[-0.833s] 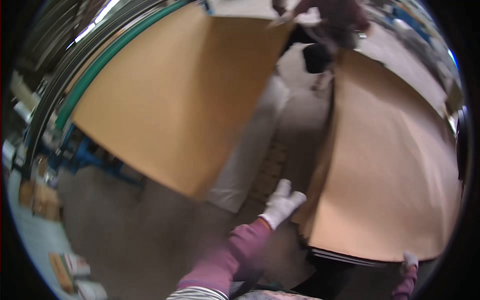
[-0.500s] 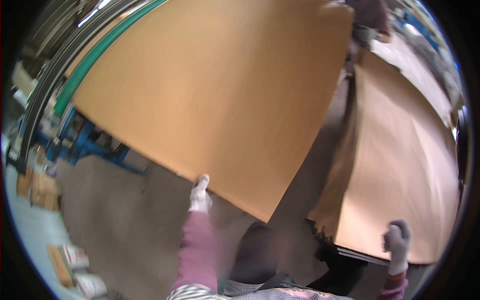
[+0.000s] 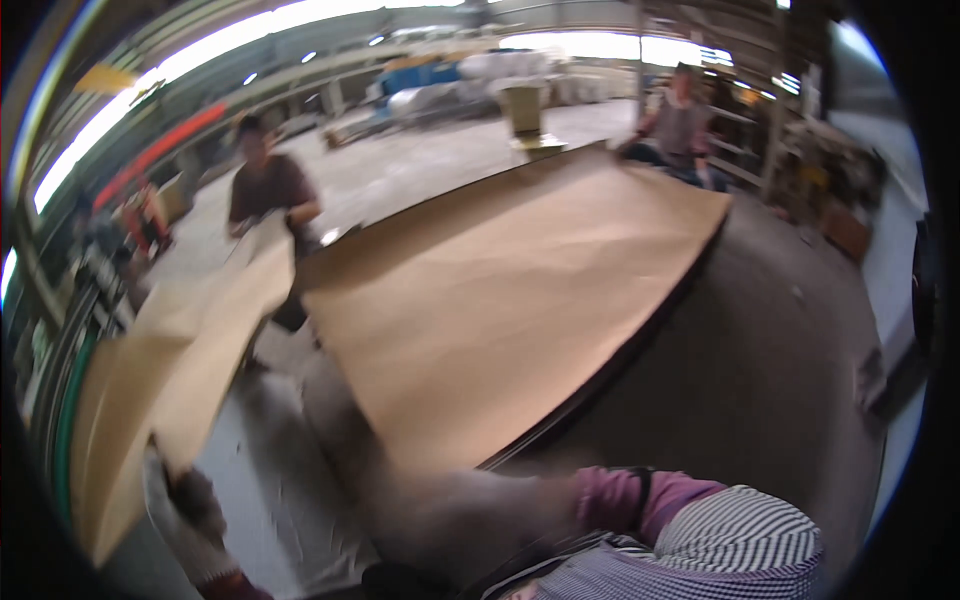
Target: Moving and stacking large sheets of paper or material in an industrial setting.
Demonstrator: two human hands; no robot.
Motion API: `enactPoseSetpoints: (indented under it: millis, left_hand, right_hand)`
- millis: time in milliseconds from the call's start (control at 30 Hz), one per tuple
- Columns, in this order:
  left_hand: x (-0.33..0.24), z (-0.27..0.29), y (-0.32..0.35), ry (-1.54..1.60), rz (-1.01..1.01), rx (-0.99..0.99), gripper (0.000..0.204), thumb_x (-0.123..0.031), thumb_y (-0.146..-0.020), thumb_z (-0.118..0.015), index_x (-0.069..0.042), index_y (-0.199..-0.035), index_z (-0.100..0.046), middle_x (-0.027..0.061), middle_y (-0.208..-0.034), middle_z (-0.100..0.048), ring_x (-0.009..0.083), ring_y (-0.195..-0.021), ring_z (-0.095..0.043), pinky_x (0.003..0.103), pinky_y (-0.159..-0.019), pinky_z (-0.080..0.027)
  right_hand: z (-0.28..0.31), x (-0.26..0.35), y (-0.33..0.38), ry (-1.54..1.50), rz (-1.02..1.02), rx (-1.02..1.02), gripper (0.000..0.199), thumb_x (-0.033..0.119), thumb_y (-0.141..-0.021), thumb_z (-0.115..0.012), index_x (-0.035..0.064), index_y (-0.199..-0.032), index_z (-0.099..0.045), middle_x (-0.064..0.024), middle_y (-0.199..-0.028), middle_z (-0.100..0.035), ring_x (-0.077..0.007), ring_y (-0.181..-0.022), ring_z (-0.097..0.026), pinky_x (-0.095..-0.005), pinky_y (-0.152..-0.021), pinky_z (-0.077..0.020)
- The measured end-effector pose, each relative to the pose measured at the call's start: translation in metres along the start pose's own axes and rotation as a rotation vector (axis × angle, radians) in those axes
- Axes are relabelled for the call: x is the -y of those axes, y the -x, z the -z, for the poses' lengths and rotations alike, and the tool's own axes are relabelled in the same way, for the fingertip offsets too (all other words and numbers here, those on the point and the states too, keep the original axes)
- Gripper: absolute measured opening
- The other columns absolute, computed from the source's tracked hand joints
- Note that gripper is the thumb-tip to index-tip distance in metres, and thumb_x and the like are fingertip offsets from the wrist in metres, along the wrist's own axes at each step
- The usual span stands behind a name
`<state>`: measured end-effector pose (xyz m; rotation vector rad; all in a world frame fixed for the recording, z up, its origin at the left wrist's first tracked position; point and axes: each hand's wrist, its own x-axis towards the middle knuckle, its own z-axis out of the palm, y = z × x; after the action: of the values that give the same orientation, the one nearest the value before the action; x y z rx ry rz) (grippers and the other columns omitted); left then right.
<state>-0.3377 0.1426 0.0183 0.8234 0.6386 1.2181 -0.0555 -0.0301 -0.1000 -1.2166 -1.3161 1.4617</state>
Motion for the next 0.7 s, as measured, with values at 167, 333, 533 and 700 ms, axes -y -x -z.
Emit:
enactPoseSetpoints:
  millis: [167,333,533,700]
  left_hand:
    - [0.112,-0.006,0.050,-0.150,0.085,-0.139,0.032,-0.032,-0.095,-0.046,-0.005,-0.087,-0.061,0.0078,-0.070,-0.063,0.0142,-0.055,-0.057,0.024,-0.052,-0.048]
    - [0.192,-0.009,0.083,-0.411,0.139,-0.086,0.035,-0.027,-0.096,-0.045,0.002,-0.105,-0.060,0.0144,-0.095,-0.064,0.0198,-0.083,-0.062,0.029,-0.074,-0.052]
    - [0.244,-0.026,0.100,-0.760,0.030,0.133,0.031,-0.022,-0.095,-0.047,0.004,-0.109,-0.057,0.0157,-0.098,-0.061,0.0237,-0.083,-0.060,0.033,-0.074,-0.050]
    - [0.264,-0.033,0.102,-0.399,0.596,-0.056,0.054,-0.050,-0.092,-0.044,-0.002,-0.115,-0.054,0.0170,-0.100,-0.062,0.0322,-0.084,-0.060,0.043,-0.073,-0.052]
  right_hand:
    - [0.000,-0.078,-0.022,-0.427,0.202,0.108,0.047,0.023,-0.088,-0.055,-0.0003,-0.129,-0.045,-0.0074,-0.093,-0.061,-0.0107,-0.079,-0.057,-0.0260,-0.068,-0.0483]
    - [-0.048,-0.005,0.019,-0.787,0.121,-0.257,0.047,0.027,-0.087,-0.064,0.0065,-0.127,-0.050,-0.0002,-0.099,-0.061,-0.0103,-0.083,-0.058,-0.0262,-0.069,-0.0476]
    - [-0.008,-0.128,-0.043,-0.473,0.258,-0.584,0.026,0.026,-0.089,-0.060,0.0065,-0.105,-0.064,-0.0021,-0.091,-0.066,-0.0124,-0.081,-0.060,-0.0304,-0.068,-0.0497]
    - [0.025,-0.112,0.008,-0.138,0.063,-0.668,0.023,0.025,-0.091,-0.049,0.0069,-0.088,-0.062,-0.0051,-0.072,-0.063,-0.0155,-0.063,-0.059,-0.0308,-0.060,-0.0489]
